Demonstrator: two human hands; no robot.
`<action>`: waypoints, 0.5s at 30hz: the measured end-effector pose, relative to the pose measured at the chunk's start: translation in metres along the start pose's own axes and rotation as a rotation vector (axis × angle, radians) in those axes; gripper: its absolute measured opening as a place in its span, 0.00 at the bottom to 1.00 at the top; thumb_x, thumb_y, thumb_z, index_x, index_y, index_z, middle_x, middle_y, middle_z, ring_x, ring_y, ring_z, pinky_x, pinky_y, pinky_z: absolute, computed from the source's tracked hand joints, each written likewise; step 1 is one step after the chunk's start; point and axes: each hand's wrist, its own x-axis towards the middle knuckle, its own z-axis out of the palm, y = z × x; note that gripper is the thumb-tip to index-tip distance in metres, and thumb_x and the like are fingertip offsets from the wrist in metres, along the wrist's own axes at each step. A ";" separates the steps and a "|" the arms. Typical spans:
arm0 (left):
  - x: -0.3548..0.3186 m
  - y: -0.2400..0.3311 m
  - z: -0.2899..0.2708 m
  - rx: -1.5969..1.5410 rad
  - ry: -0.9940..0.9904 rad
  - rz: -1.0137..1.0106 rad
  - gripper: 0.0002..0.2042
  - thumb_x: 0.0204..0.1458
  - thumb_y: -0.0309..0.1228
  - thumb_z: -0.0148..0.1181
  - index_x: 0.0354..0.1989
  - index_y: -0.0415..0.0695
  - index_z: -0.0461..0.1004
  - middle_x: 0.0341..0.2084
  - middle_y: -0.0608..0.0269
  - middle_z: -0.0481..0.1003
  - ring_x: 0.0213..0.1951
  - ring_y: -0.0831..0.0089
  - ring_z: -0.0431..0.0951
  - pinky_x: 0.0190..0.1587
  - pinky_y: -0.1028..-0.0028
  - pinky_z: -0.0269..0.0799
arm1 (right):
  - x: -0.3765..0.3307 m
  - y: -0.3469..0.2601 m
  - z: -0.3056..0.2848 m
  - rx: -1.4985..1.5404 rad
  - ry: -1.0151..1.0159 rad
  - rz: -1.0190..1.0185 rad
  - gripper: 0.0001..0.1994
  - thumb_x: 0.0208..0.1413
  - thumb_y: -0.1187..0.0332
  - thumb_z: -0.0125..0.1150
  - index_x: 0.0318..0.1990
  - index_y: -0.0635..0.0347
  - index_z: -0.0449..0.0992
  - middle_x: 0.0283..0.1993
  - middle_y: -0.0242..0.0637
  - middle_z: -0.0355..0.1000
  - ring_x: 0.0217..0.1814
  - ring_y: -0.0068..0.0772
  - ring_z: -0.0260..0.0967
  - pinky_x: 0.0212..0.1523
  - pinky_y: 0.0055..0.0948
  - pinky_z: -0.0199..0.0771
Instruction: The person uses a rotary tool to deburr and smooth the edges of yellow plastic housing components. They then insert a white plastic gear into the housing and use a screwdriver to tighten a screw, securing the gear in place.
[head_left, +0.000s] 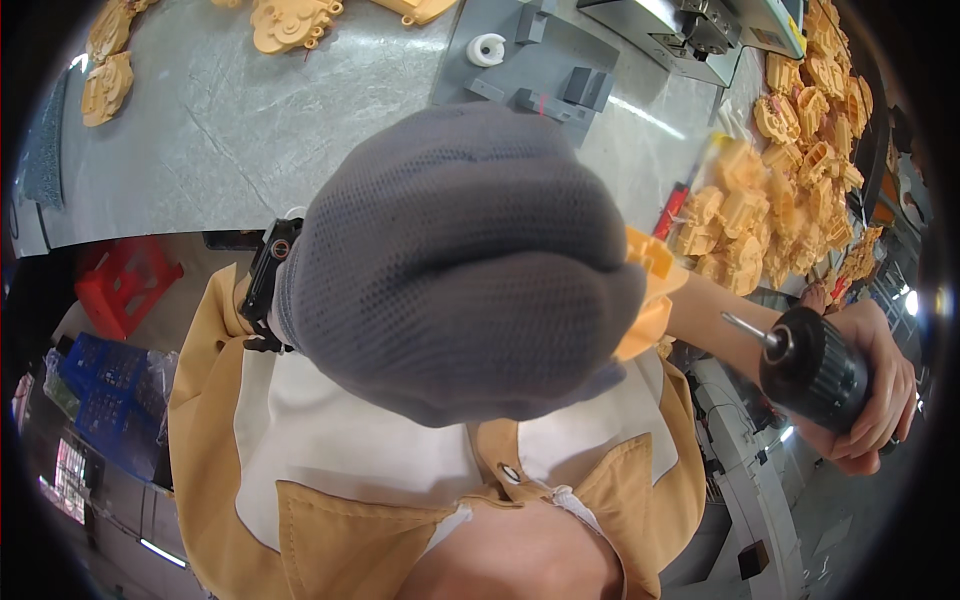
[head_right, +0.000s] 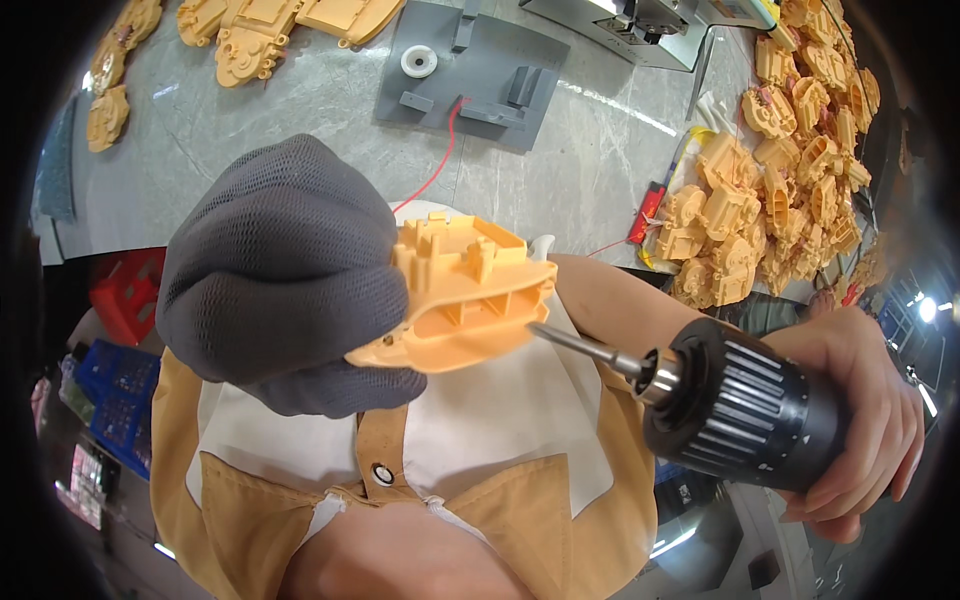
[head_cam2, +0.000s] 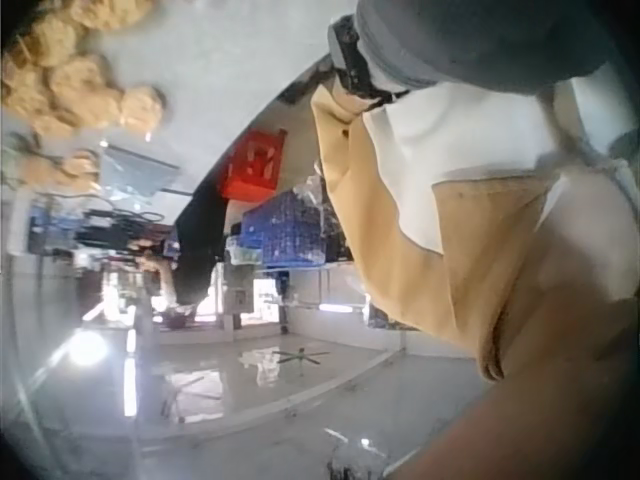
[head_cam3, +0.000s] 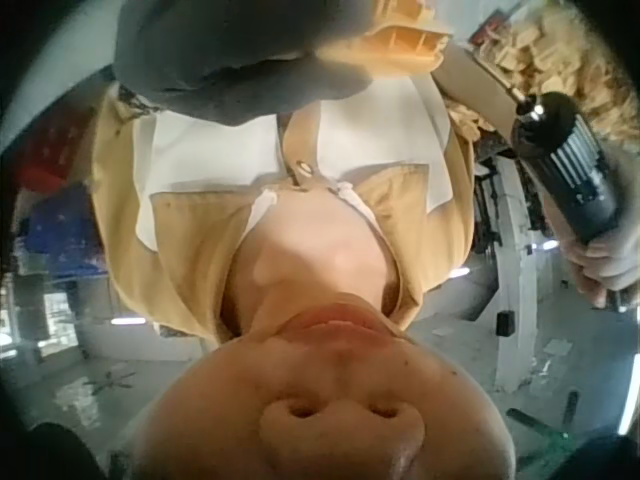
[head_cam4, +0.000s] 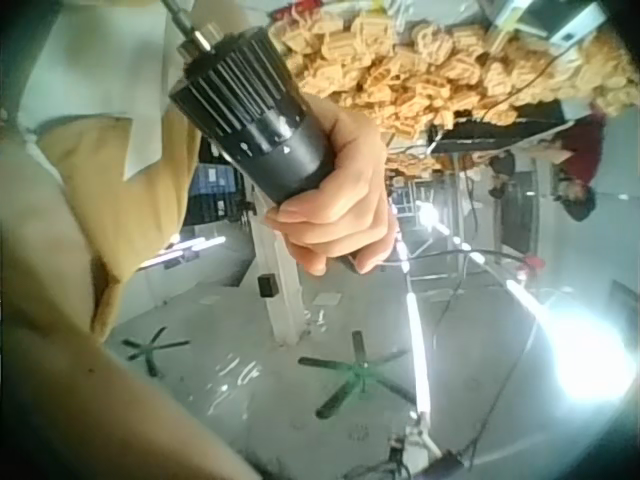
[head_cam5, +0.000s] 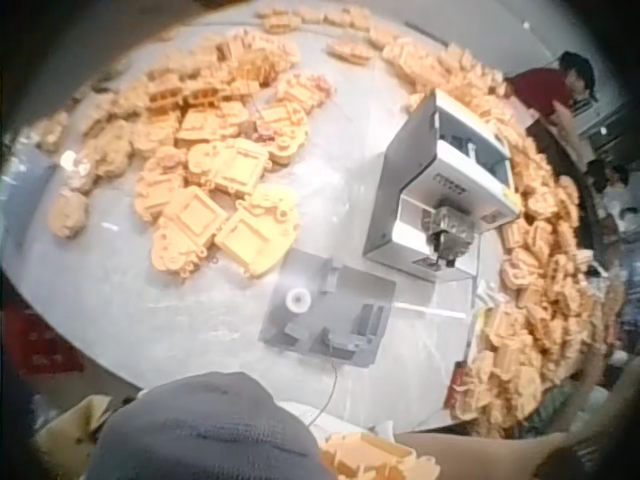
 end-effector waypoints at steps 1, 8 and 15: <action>0.006 0.002 -0.006 0.002 -0.073 -0.022 0.10 0.30 0.27 0.63 0.25 0.38 0.73 0.18 0.61 0.70 0.16 0.74 0.70 0.15 0.77 0.65 | -0.002 -0.001 -0.001 0.009 -0.001 0.005 0.09 0.34 0.75 0.62 0.25 0.59 0.67 0.14 0.27 0.68 0.14 0.18 0.67 0.21 0.16 0.74; 0.015 0.010 0.002 0.048 0.064 0.044 0.10 0.30 0.27 0.63 0.24 0.38 0.74 0.18 0.61 0.70 0.16 0.75 0.69 0.15 0.79 0.65 | 0.008 0.006 0.007 0.074 -0.002 0.043 0.09 0.34 0.75 0.63 0.25 0.59 0.68 0.14 0.28 0.68 0.14 0.18 0.67 0.21 0.16 0.73; 0.008 0.014 -0.022 0.028 -0.227 -0.134 0.21 0.30 0.27 0.64 0.36 0.36 0.68 0.27 0.57 0.71 0.24 0.69 0.72 0.25 0.74 0.70 | -0.001 0.009 0.005 0.115 -0.012 -0.020 0.10 0.33 0.78 0.64 0.25 0.60 0.68 0.15 0.31 0.69 0.14 0.22 0.67 0.20 0.19 0.74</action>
